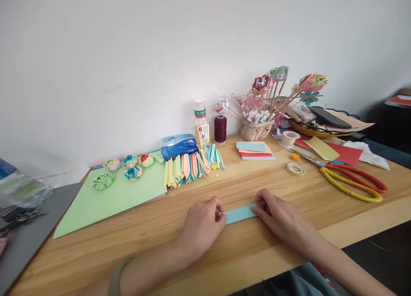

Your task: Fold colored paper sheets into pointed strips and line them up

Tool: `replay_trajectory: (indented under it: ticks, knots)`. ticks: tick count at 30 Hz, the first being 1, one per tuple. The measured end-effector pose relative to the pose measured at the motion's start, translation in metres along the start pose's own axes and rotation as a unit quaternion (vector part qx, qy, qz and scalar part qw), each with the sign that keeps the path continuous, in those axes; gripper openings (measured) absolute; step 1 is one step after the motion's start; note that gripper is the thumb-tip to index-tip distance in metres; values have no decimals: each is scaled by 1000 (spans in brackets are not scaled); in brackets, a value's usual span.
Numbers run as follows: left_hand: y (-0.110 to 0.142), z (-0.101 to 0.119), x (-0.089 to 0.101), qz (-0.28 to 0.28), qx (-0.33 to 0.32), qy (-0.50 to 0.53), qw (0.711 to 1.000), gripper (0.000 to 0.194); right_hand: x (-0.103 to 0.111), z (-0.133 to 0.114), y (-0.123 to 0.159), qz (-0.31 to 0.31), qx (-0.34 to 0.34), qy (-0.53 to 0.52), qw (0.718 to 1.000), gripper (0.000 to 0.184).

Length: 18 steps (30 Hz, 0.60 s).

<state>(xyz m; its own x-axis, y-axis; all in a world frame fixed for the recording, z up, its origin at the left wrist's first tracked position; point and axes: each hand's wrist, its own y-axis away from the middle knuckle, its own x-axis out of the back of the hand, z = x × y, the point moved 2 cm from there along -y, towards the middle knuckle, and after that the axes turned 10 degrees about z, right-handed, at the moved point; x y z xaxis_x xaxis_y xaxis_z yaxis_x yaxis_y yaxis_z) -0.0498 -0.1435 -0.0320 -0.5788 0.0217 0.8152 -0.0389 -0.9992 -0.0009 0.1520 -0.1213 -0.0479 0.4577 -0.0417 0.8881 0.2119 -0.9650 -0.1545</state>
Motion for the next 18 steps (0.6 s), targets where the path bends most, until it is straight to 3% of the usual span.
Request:
replay_trajectory:
  ticks: [13,18]
  knots:
    - [1,0,-2,-10,-39,-52,998,8,6,-8,-9,-38,-15,36,999,9]
    - [7,2,-1,-3,-173,-98,980,27,4,-3,-7,-3,9,14,1000,9]
